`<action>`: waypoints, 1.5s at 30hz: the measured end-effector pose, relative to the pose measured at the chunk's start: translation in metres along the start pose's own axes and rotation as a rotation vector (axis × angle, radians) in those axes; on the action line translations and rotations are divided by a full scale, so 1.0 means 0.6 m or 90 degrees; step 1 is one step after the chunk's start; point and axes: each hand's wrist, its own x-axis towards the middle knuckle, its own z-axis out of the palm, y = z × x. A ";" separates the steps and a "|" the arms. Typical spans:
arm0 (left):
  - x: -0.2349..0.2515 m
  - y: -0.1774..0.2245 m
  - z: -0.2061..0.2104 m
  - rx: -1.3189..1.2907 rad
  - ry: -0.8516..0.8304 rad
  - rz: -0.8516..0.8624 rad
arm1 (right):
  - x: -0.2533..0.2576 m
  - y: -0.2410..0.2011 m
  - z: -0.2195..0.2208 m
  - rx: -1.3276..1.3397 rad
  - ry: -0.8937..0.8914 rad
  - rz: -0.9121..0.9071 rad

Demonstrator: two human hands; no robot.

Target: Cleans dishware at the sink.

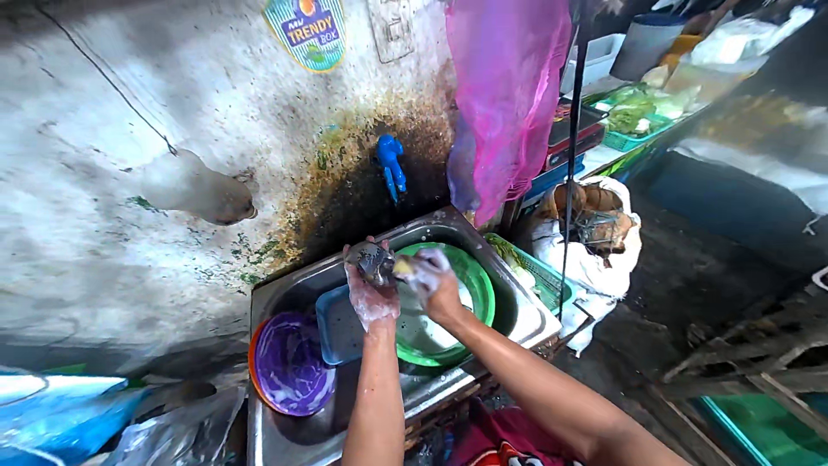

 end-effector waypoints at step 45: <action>-0.051 -0.023 -0.018 0.120 -0.045 -0.146 | 0.120 -0.063 0.027 -0.332 -0.403 -0.248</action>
